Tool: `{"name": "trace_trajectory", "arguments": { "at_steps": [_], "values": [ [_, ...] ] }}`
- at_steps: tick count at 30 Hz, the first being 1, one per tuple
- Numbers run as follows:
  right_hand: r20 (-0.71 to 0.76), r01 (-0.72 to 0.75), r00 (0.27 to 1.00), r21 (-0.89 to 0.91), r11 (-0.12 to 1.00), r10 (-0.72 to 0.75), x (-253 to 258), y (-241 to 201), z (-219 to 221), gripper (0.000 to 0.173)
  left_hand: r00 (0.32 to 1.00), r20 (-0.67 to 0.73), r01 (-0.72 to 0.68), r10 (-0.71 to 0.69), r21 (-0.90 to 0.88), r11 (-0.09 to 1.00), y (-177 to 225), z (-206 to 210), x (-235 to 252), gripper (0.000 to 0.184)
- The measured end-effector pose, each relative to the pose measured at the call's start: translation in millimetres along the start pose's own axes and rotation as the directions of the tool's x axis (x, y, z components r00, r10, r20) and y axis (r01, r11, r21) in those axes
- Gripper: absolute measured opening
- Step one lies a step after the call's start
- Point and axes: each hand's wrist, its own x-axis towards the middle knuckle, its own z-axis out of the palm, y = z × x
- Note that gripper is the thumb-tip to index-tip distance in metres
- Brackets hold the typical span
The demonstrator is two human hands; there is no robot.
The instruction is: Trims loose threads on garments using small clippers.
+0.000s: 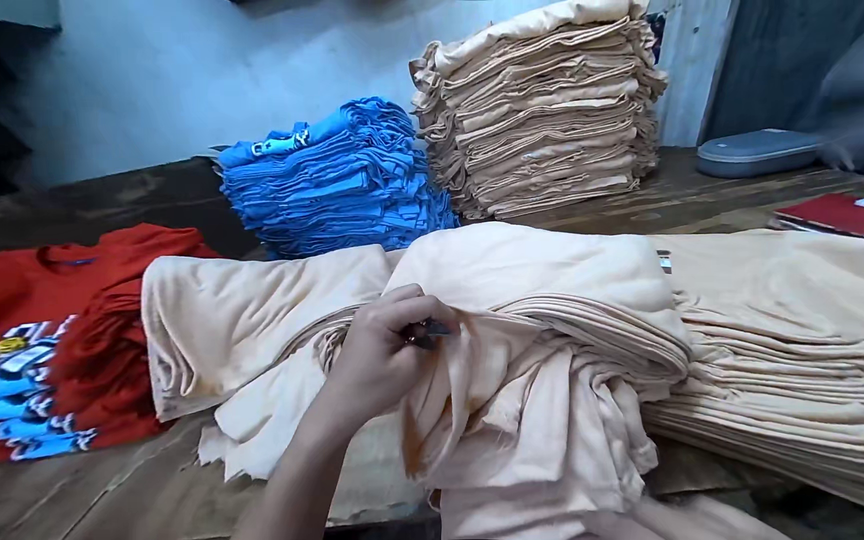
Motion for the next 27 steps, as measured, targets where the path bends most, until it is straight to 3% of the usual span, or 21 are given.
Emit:
{"name": "trace_trajectory", "arguments": {
  "at_steps": [2, 4, 6, 7, 9, 11, 14, 16, 17, 19, 20, 23, 25, 27],
  "values": [
    [-0.275, -0.032, 0.961, -0.026, 0.999, 0.023, 34.2, -25.7, 23.4, 0.032, 1.0, -0.02, -0.012, 0.012, 0.0, 1.0, 4.5, -2.0, 6.8, 0.022],
    [-0.422, -0.09, 0.907, -0.168, 0.982, 0.011, 70.7, -24.8, 65.6, 0.035, 0.999, -0.037, -0.038, 0.04, 0.058, 0.998, 9.0, -10.3, 12.8, 0.021],
    [-0.521, -0.007, 0.848, -0.197, 0.98, -0.098, 84.0, -2.0, 93.3, 0.023, 0.996, -0.056, -0.061, 0.069, 0.139, 0.988, 13.3, -25.8, 12.7, 0.02],
    [-0.508, 0.096, 0.847, -0.14, 0.985, -0.155, 76.4, 6.1, 86.9, 0.02, 0.995, -0.06, -0.065, 0.077, 0.174, 0.983, 13.0, -34.2, 10.7, 0.02],
    [-0.404, 0.236, 0.883, -0.056, 0.97, -0.238, 48.5, 16.2, 46.3, 0.017, 0.995, -0.07, -0.053, 0.071, 0.233, 0.971, 5.0, -39.5, 2.9, 0.02],
    [-0.213, 0.277, 0.94, 0.011, 0.961, -0.268, 19.5, 25.0, 11.6, 0.015, 1.0, -0.008, -0.023, 0.026, 0.269, 0.963, -6.3, -26.4, -13.4, 0.018],
    [0.222, 0.202, 0.949, 0.121, 0.972, -0.225, -7.4, 38.8, -10.7, 0.015, 0.991, 0.114, 0.032, -0.075, 0.334, 0.942, -14.1, 11.0, -32.7, 0.019],
    [0.361, 0.107, 0.922, 0.106, 0.989, -0.139, -13.6, 45.1, -13.5, 0.023, 0.987, 0.103, 0.078, -0.125, 0.373, 0.924, -3.5, 26.7, -40.5, 0.022],
    [0.292, 0.089, 0.95, 0.085, 0.992, -0.111, -13.4, 46.3, -12.2, 0.026, 0.989, 0.061, 0.103, -0.136, 0.373, 0.922, 5.5, 31.3, -43.2, 0.027],
    [0.001, 0.018, 1.0, 0.103, 0.995, -0.018, -7.5, 42.5, -3.4, 0.025, 0.99, 0.005, 0.134, -0.144, 0.339, 0.931, 29.6, 35.4, -46.1, 0.032],
    [-0.157, -0.025, 0.986, 0.15, 0.988, 0.049, -2.9, 38.2, 4.5, 0.024, 0.988, 0.023, 0.139, -0.153, 0.293, 0.946, 43.6, 35.6, -46.5, 0.038],
    [-0.48, -0.056, 0.86, 0.245, 0.968, 0.172, 10.8, 21.4, 34.9, 0.031, 0.981, 0.099, 0.151, -0.167, 0.145, 0.978, 75.7, 40.6, -50.3, 0.046],
    [-0.581, -0.032, 0.804, 0.17, 0.985, 0.126, 18.0, 16.8, 55.3, 0.04, 0.981, 0.074, 0.171, -0.179, 0.101, 0.98, 84.0, 50.2, -57.2, 0.044],
    [-0.646, -0.007, 0.762, 0.074, 0.997, 0.053, 23.6, 21.9, 72.9, 0.026, 0.98, 0.022, 0.196, -0.198, 0.07, 0.978, 83.7, 60.0, -65.4, 0.041]
  ]
}}
